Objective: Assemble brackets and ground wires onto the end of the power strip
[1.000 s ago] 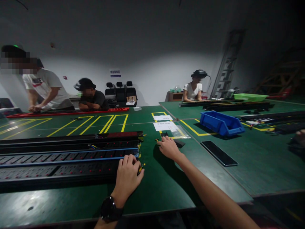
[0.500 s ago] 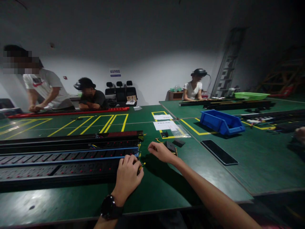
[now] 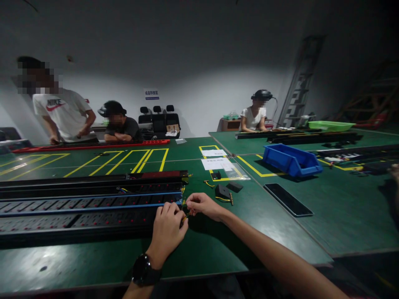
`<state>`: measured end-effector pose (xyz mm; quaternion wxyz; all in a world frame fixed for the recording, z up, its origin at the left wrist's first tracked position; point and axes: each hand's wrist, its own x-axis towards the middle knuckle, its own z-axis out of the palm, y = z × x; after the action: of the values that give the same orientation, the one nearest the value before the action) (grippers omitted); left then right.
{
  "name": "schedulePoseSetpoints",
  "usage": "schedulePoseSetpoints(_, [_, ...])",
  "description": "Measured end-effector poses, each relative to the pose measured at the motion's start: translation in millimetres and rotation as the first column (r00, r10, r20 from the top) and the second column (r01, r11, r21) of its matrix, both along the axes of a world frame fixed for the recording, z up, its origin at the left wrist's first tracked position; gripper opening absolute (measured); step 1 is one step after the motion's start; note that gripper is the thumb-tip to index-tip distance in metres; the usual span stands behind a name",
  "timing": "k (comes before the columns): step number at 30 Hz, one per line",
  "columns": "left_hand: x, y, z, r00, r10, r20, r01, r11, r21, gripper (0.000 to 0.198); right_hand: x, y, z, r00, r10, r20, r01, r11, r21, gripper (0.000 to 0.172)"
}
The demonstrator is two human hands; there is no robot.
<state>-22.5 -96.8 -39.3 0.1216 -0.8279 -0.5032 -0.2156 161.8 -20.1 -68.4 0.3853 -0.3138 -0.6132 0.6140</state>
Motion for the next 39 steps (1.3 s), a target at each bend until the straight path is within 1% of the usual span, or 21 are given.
schedulePoseSetpoints(6, [1.2,-0.4,0.4,1.000,-0.007,0.000,0.007,1.000,0.026,0.015,-0.4,0.0,-1.3,1.000,0.023,-0.008,-0.022,1.000,0.017,0.051])
schedulePoseSetpoints(11, [3.2,-0.3,0.8,1.000,0.003,0.009,-0.003,0.999,0.038,0.017,-0.9,-0.6,1.4,1.000,0.030,-0.001,-0.030,0.999,0.019,0.052])
schedulePoseSetpoints(17, [3.2,-2.3,1.6,0.999,0.002,0.038,-0.003,0.999,0.035,0.016,-0.9,5.2,0.2,0.995,-0.080,0.051,0.078,0.996,0.041,0.053])
schedulePoseSetpoints(19, [3.0,-2.5,1.3,0.997,0.006,0.074,-0.008,0.999,0.037,0.014,-0.2,6.9,-1.1,0.995,-0.086,0.047,0.085,0.996,0.021,0.054])
schedulePoseSetpoints(23, [2.1,-0.5,-0.3,0.985,0.006,0.171,-0.014,0.999,0.045,0.014,0.5,5.0,1.2,0.998,-0.056,0.027,0.057,0.998,-0.008,0.049])
schedulePoseSetpoints(26, [0.6,1.8,-1.2,0.976,-0.037,0.213,0.027,0.998,0.053,0.018,0.0,1.0,6.0,0.999,-0.027,0.027,0.026,1.000,0.004,0.045])
schedulePoseSetpoints(31, [-2.0,5.2,-2.1,0.959,-0.113,0.261,0.096,0.992,0.076,0.019,-0.3,-2.8,10.4,1.000,0.020,-0.013,-0.020,1.000,0.017,0.047])
schedulePoseSetpoints(36, [-1.9,7.4,-3.7,0.958,-0.113,0.262,0.096,0.992,0.077,0.018,-1.1,-4.4,8.6,0.996,0.070,-0.054,-0.071,0.997,-0.025,0.050])
schedulePoseSetpoints(39, [-1.2,7.1,-3.7,0.967,-0.098,0.236,0.087,0.995,0.057,0.020,-1.7,-6.1,8.8,0.986,0.112,-0.125,-0.123,0.989,-0.083,0.047])
